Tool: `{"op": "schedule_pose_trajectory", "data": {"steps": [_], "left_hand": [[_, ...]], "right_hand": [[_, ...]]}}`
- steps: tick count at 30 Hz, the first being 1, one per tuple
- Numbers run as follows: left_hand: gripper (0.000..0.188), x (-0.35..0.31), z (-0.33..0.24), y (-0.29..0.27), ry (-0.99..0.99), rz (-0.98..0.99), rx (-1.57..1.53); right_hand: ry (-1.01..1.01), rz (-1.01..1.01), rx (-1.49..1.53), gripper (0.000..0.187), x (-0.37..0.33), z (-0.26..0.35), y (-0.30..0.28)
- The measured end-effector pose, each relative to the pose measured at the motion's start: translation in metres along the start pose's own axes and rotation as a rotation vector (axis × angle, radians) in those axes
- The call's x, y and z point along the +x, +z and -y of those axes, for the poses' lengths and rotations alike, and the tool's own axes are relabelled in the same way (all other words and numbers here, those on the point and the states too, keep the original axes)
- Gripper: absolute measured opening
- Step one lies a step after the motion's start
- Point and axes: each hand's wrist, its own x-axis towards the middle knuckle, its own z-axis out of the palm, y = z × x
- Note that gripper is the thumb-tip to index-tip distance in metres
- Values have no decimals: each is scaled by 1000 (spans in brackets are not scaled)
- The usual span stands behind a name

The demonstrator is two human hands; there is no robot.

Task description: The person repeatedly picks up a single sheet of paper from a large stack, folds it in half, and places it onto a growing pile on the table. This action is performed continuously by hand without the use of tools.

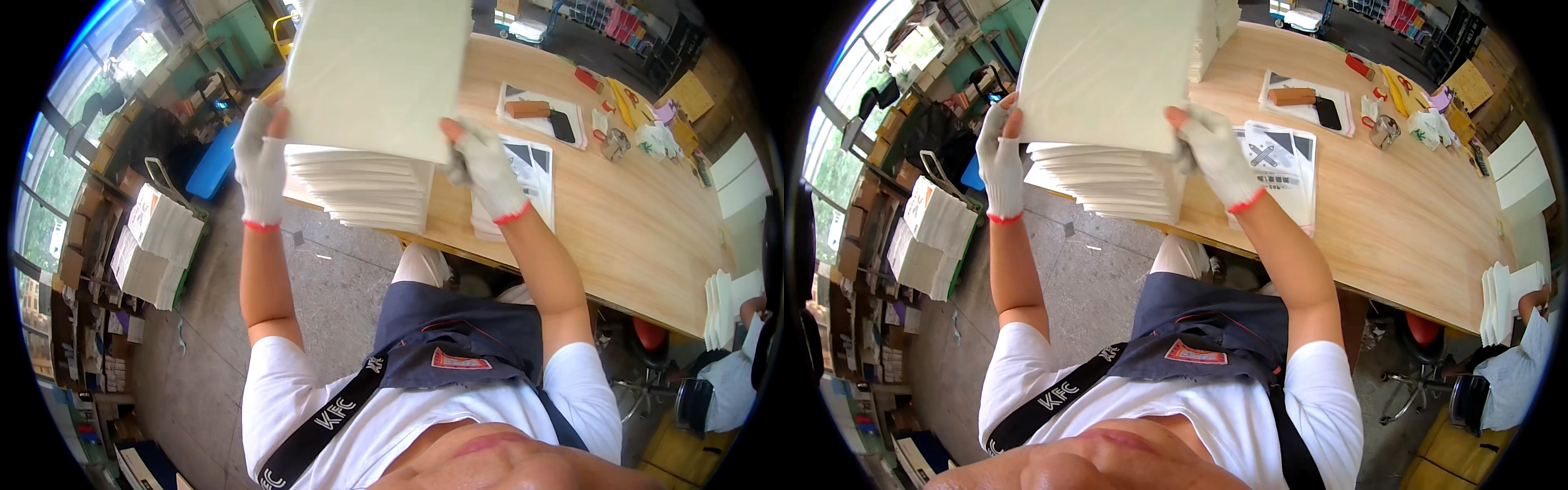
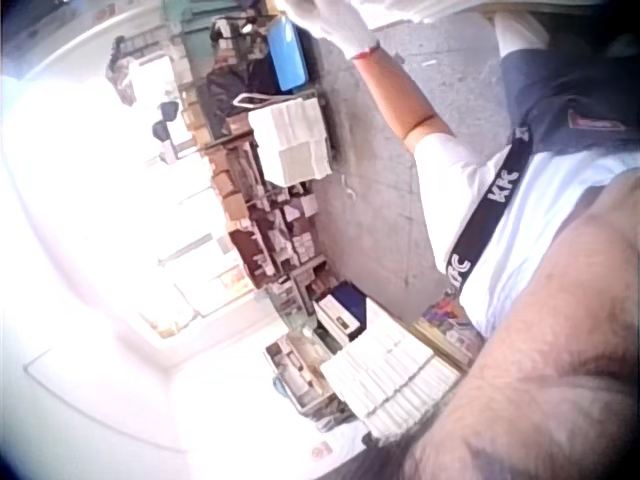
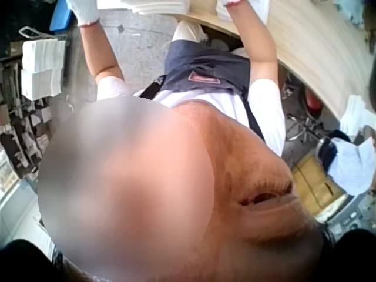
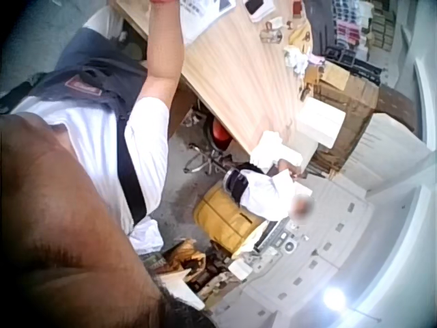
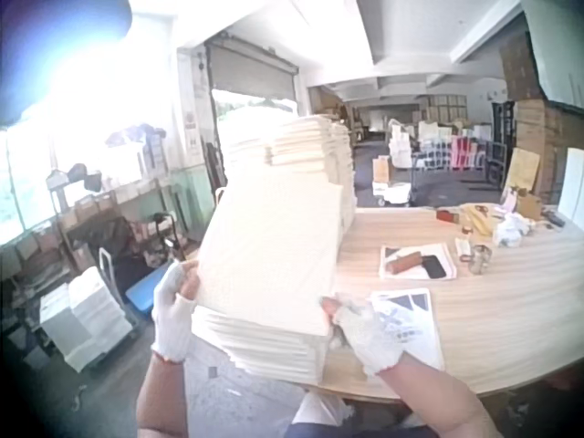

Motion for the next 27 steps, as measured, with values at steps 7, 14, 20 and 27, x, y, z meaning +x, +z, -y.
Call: {"op": "schedule_pose_trajectory", "data": {"steps": [7, 14, 20, 27], "left_hand": [[53, -8, 92, -28, -227, 248, -176], [65, -14, 91, 3, -250, 254, -310], [73, -25, 110, -5, -256, 62, -555], [39, -87, 61, 44, 724, -64, -125]], "right_hand": [[102, -15, -497, 28, 35, -2, 2], [-435, -128, -25, 52, 100, -63, 1], [-328, -143, 120, 51, 64, -52, -1], [-141, -460, 341, 34, -65, -129, -161]]}}
